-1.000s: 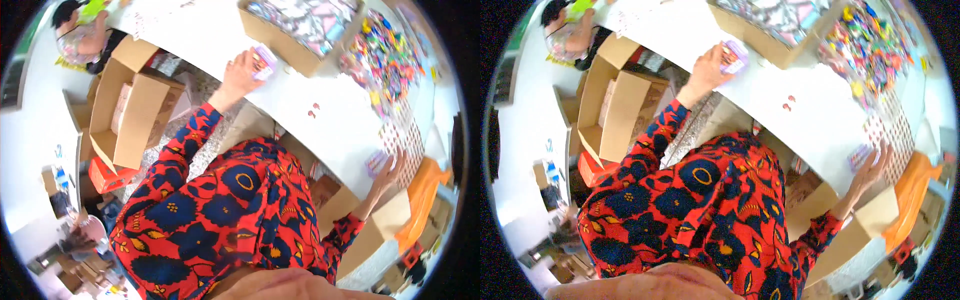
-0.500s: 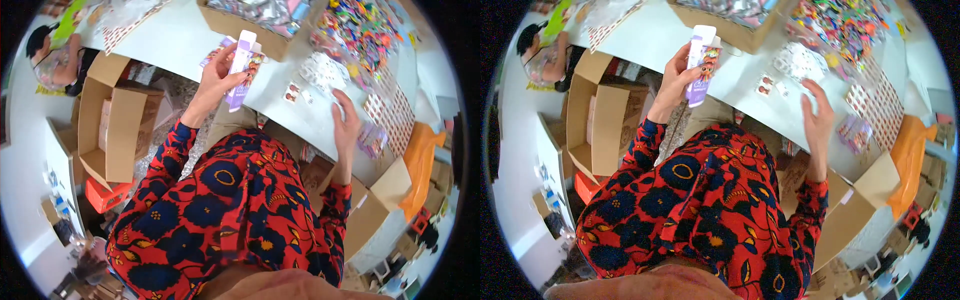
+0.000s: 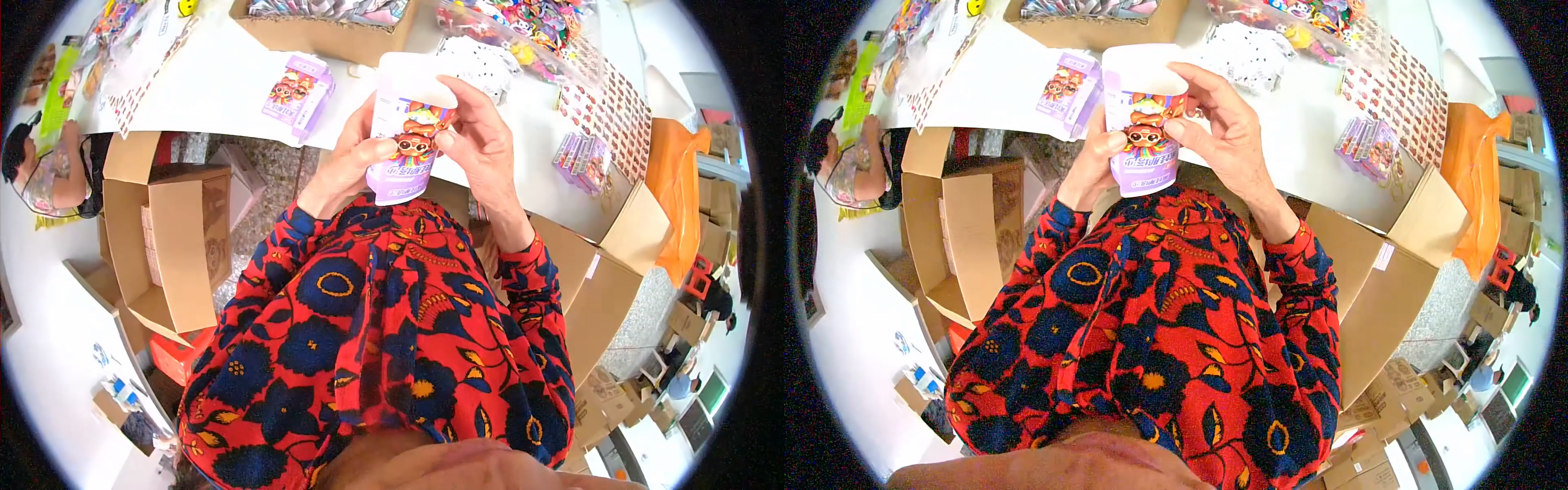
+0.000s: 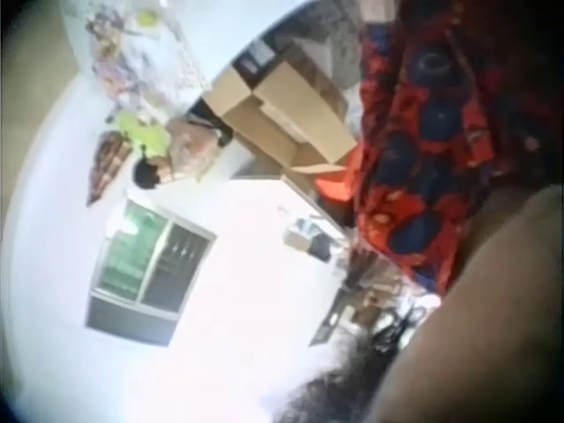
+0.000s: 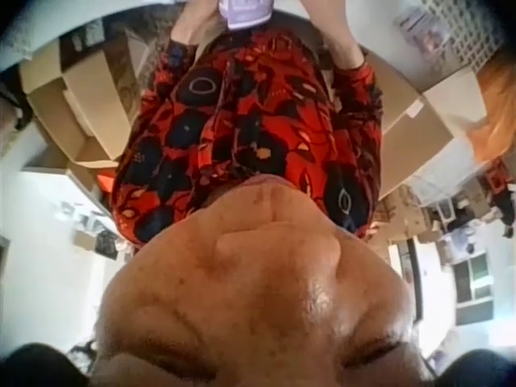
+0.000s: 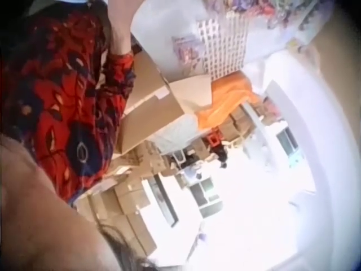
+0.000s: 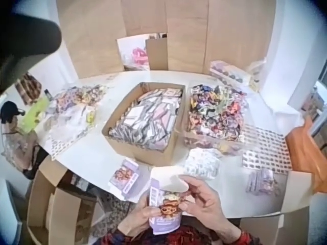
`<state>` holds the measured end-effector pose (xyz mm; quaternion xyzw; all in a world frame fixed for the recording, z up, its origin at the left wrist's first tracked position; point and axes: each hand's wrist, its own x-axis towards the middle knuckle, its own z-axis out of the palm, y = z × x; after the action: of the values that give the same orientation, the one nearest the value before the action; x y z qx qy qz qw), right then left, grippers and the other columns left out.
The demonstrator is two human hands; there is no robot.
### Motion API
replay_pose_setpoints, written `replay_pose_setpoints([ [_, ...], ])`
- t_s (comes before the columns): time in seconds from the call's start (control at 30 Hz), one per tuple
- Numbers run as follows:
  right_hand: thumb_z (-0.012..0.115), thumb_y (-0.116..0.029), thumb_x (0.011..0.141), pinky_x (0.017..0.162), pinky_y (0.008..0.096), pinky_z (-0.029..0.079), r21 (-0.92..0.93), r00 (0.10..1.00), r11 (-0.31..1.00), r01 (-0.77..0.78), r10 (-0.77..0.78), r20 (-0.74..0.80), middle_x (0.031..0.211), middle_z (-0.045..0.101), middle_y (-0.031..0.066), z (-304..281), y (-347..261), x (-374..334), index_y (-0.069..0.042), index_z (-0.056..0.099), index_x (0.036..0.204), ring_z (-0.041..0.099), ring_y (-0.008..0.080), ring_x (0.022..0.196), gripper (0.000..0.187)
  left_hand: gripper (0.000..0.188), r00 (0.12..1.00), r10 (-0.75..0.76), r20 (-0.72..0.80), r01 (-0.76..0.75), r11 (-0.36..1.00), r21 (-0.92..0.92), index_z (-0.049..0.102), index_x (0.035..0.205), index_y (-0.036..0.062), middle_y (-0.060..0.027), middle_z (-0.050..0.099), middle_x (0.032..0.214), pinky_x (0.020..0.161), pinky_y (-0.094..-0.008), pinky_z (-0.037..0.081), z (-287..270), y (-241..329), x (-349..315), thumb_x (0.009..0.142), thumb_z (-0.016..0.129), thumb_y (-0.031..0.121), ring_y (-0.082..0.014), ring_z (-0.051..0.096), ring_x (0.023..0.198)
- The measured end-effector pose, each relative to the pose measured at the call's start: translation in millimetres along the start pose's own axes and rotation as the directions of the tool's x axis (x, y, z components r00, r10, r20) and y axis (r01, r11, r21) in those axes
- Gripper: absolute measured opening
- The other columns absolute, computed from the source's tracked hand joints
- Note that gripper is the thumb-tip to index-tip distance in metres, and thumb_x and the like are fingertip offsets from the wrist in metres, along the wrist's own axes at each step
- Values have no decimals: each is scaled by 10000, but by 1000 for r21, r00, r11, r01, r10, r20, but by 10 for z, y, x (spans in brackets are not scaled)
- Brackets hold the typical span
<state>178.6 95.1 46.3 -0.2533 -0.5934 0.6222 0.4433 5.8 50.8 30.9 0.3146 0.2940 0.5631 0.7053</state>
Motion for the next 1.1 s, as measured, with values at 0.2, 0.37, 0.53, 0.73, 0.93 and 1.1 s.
replay_pose_setpoints([
  [0.2,651,14,801,840,257,461,-157,986,984,81,-102,-132,1085,605,75,-39,72,11,31,543,1178,562,129,949,392,597,994,-55,93,75,973,-219,382,1277,-19,-115,552,1158,860,-279,482,-70,-97,91,829,662,258,-148,571,1019],
  [0.37,660,4,803,865,272,457,-308,977,948,84,-139,-159,1086,611,91,-87,27,29,31,573,1145,565,140,968,354,349,991,135,2,-126,923,363,519,1112,-10,-47,623,988,743,-217,483,91,-8,110,826,673,116,-68,572,884],
  [0.53,660,1,805,880,280,450,-367,981,920,136,-177,-79,1071,610,95,-107,12,69,18,572,1148,565,145,969,355,248,961,264,-87,-178,827,534,580,1012,-20,-29,646,852,652,-222,499,120,-96,129,827,676,114,-60,583,756],
  [0.73,649,19,807,880,280,449,-461,989,882,98,-137,-53,1021,609,79,-107,23,32,16,555,1079,566,142,965,288,258,954,250,-165,-119,822,557,584,996,-13,-27,645,840,627,-215,483,106,-147,134,801,703,108,-49,564,737],
  [0.93,605,10,849,871,275,461,-245,998,969,-16,-1,-67,1065,603,104,-218,36,38,14,515,1111,568,143,985,277,293,937,349,-9,-269,738,619,579,969,-17,-31,641,825,594,-220,462,50,-102,176,783,724,158,-52,547,713],
  [1.1,596,-7,861,873,279,466,-65,997,996,-59,56,-47,1087,594,115,-160,-51,66,20,489,1141,570,158,993,301,268,932,356,-65,-238,738,631,598,936,-17,-41,653,794,603,-244,477,19,-119,171,793,715,176,-65,567,707],
])
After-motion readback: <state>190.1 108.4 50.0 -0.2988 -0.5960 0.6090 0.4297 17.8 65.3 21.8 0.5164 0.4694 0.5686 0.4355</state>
